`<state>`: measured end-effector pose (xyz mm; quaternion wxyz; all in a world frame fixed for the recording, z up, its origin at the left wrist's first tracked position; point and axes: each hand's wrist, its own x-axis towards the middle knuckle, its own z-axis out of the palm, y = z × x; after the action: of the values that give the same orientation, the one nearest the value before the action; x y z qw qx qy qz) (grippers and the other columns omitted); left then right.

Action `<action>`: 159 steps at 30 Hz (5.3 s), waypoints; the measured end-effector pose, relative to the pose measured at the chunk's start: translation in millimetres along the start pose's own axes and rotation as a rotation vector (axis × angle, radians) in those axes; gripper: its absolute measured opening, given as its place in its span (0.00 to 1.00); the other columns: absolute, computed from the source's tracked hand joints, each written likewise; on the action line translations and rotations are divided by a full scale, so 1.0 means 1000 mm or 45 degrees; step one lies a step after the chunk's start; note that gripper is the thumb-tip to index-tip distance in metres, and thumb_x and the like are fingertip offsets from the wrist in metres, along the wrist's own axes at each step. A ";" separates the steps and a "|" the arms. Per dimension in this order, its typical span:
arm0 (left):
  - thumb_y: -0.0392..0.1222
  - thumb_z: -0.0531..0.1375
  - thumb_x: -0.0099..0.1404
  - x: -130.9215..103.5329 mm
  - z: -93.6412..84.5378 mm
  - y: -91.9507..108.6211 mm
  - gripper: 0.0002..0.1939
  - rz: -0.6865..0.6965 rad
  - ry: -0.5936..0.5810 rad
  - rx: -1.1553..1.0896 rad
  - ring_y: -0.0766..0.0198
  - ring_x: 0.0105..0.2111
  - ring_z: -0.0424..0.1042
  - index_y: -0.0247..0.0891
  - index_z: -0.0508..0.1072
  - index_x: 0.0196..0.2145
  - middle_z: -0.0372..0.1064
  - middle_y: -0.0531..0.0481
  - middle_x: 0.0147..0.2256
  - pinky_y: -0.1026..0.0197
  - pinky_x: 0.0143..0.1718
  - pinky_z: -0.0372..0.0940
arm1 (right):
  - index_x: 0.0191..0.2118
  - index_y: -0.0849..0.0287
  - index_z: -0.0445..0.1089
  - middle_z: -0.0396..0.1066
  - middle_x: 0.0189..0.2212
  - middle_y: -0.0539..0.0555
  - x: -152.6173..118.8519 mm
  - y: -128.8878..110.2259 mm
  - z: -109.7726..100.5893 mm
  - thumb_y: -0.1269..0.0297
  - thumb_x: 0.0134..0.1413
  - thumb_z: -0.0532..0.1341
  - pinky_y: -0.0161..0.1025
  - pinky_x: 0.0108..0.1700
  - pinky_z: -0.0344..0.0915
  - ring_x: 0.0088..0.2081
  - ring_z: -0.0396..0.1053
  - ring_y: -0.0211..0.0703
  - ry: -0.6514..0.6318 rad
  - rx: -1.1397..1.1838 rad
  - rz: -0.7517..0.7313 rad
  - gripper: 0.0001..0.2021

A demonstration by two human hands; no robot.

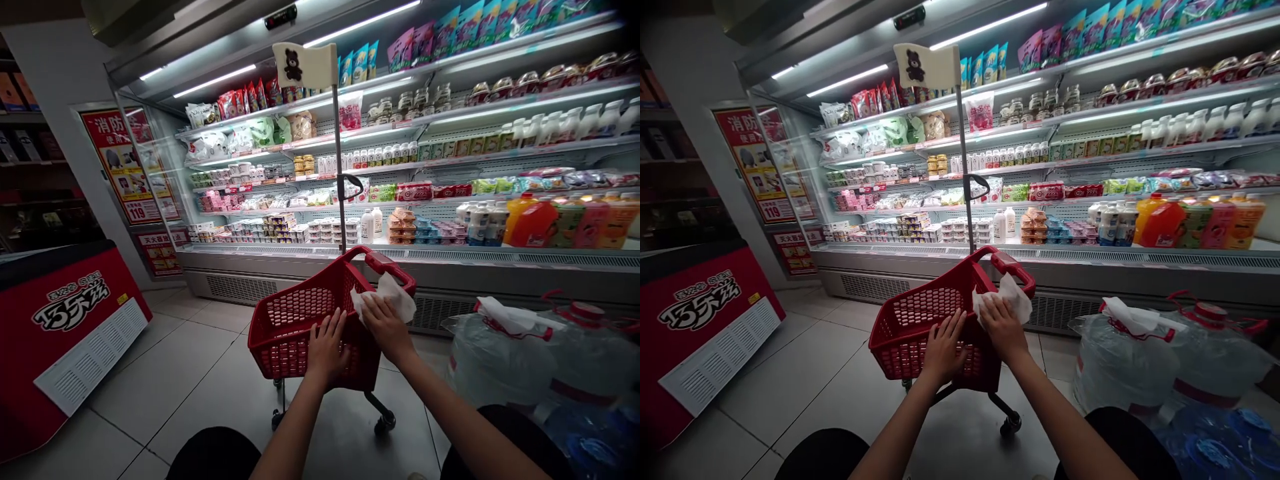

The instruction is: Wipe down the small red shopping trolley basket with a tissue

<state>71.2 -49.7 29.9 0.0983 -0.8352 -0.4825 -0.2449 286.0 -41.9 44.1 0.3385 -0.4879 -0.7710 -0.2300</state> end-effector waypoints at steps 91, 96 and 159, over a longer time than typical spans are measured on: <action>0.35 0.56 0.70 -0.057 0.005 0.000 0.32 -0.075 -0.048 0.211 0.49 0.62 0.68 0.42 0.59 0.70 0.67 0.41 0.64 0.43 0.60 0.65 | 0.71 0.53 0.59 0.66 0.67 0.55 -0.048 0.047 0.002 0.67 0.74 0.48 0.56 0.74 0.47 0.71 0.56 0.50 -0.079 -0.033 0.013 0.24; 0.35 0.54 0.70 -0.052 0.013 0.008 0.34 -0.134 -0.069 0.210 0.46 0.63 0.67 0.42 0.56 0.72 0.66 0.39 0.65 0.38 0.61 0.63 | 0.73 0.54 0.55 0.52 0.74 0.54 -0.059 -0.010 0.018 0.69 0.71 0.48 0.55 0.74 0.49 0.75 0.42 0.52 -0.068 -0.033 0.054 0.28; 0.28 0.55 0.64 -0.090 0.014 -0.022 0.48 -0.110 0.191 -0.163 0.48 0.66 0.64 0.36 0.35 0.75 0.59 0.36 0.68 0.41 0.66 0.61 | 0.70 0.56 0.61 0.63 0.68 0.56 -0.044 -0.011 0.041 0.65 0.75 0.46 0.56 0.75 0.46 0.70 0.59 0.46 -0.221 0.184 0.038 0.24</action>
<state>19.2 -100.9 -28.9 0.0698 -0.7974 -0.4929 -0.3411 276.6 -45.1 -16.0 0.3082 -0.4917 -0.8047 -0.1256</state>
